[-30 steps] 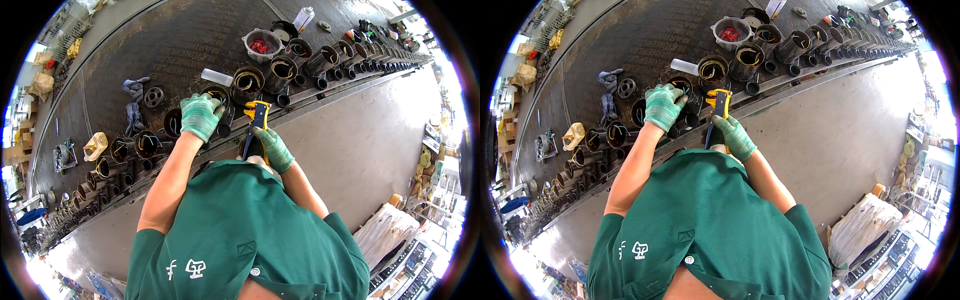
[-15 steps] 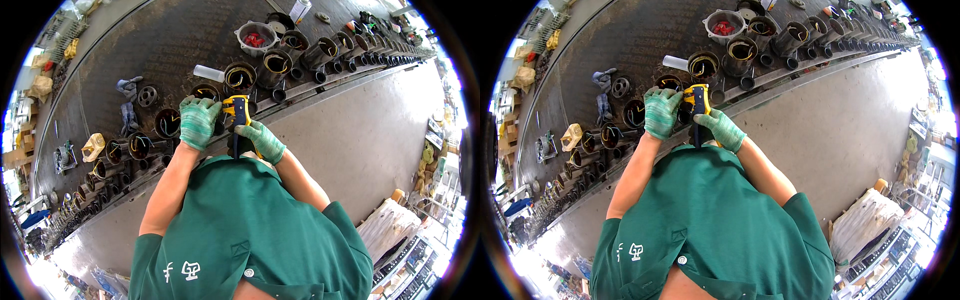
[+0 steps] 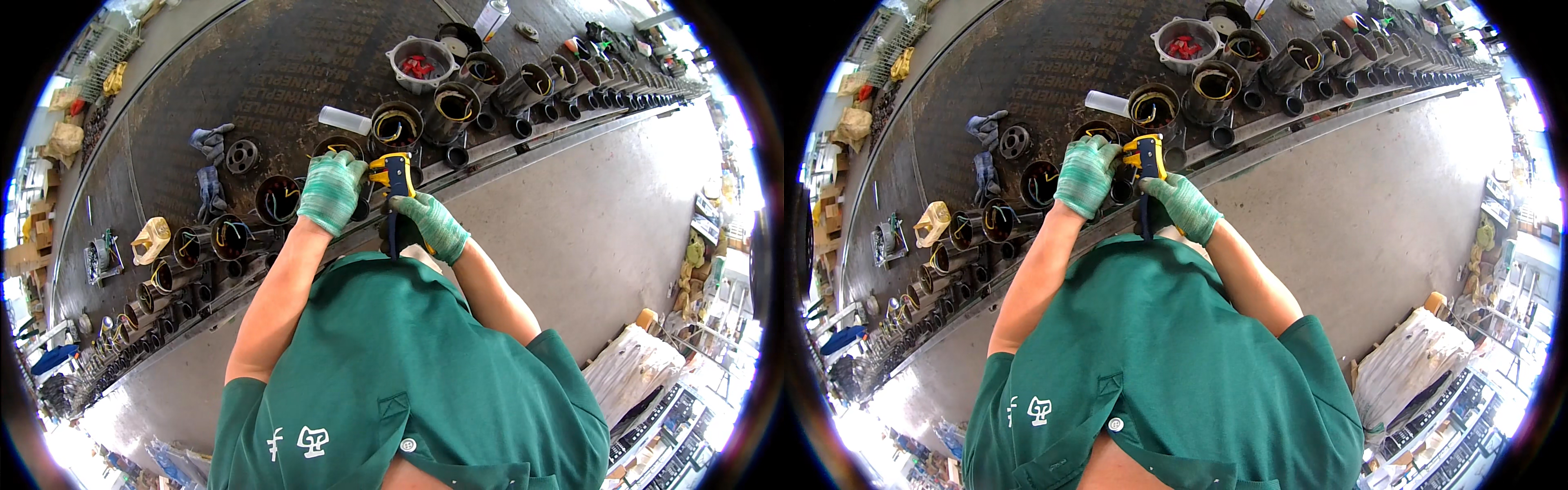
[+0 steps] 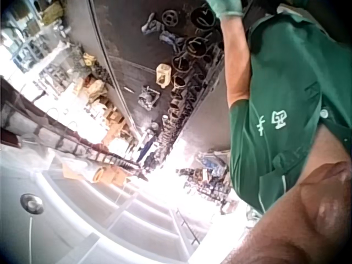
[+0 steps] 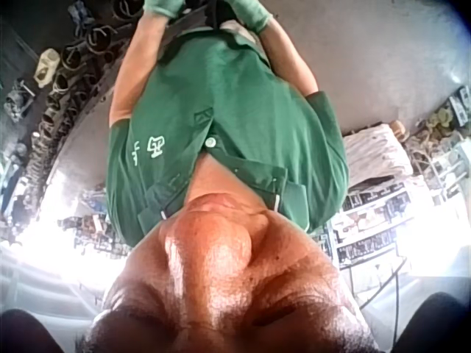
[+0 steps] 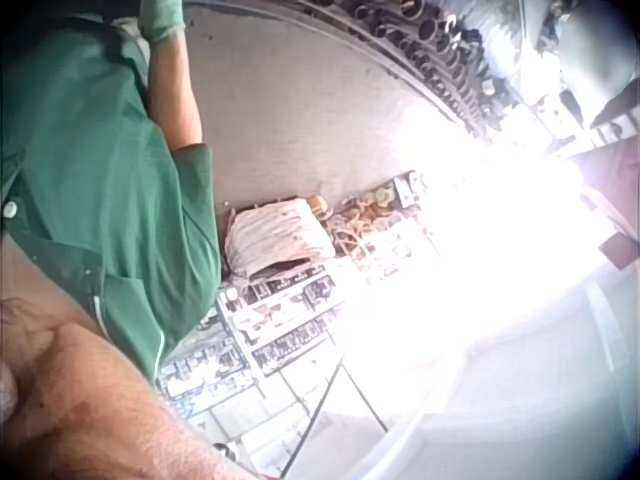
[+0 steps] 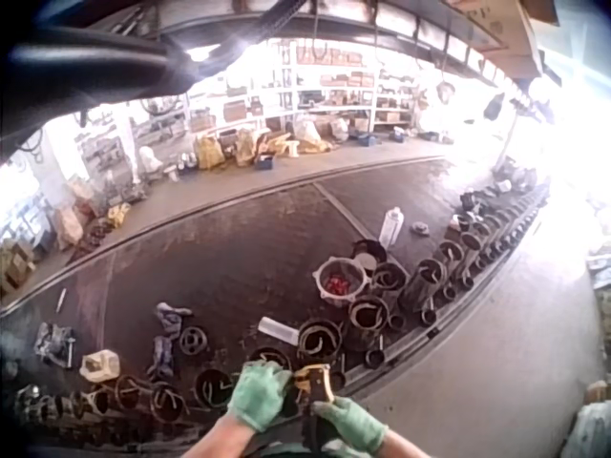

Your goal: The person uses a yellow and blue wire cutter to trim wires protruding from a series of cylindrical metal parts arranged in a row on a workbench. The person handles each part individually, cutting the wires and placing the parts back in the row.

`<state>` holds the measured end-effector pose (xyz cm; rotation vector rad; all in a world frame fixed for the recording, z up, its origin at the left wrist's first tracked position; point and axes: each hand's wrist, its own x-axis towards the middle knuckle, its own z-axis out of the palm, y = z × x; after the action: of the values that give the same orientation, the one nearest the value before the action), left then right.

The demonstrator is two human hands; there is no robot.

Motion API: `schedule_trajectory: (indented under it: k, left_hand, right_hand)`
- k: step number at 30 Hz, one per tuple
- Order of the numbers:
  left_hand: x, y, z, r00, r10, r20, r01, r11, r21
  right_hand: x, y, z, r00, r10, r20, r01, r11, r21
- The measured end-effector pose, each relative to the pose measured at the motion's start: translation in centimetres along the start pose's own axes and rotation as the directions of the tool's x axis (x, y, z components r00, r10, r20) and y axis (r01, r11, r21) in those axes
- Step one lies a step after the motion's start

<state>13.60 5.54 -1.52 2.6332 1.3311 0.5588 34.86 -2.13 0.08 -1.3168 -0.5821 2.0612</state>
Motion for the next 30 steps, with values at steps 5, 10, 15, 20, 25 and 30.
schedule_trajectory:
  k: [5,10,15,20,25,30]
  left_hand:
    - [0.3,-0.1,0.0,0.997,0.046,0.06,-0.052,0.994,0.092]
    - [1.0,0.1,-0.5,0.987,0.062,0.151,-0.082,0.988,0.13]
    - [0.9,-0.8,-0.3,0.99,0.072,0.122,-0.079,0.995,0.053]
    - [0.7,-0.6,-0.3,0.999,0.023,0.037,-0.018,0.993,-0.115]
    - [0.3,-0.5,-0.2,0.999,-0.035,-0.02,0.031,0.985,-0.169]
    - [-0.9,0.3,-0.8,0.946,-0.273,-0.175,0.247,0.956,-0.157]
  right_hand:
    - [-0.2,-0.1,0.6,0.998,-0.012,-0.056,0.01,0.999,-0.033]
    - [-0.1,-0.1,1.0,0.992,-0.037,-0.121,0.03,0.998,-0.059]
    - [-0.9,-1.0,0.3,0.997,0.078,0.0,-0.077,0.99,0.122]
    - [-0.2,2.0,-0.3,0.995,0.084,0.051,-0.098,0.865,0.492]
    - [-1.5,2.2,-0.7,0.999,0.039,0.021,-0.044,0.899,0.437]
    - [-1.7,2.4,-1.0,0.998,0.044,-0.036,-0.024,0.902,0.431]
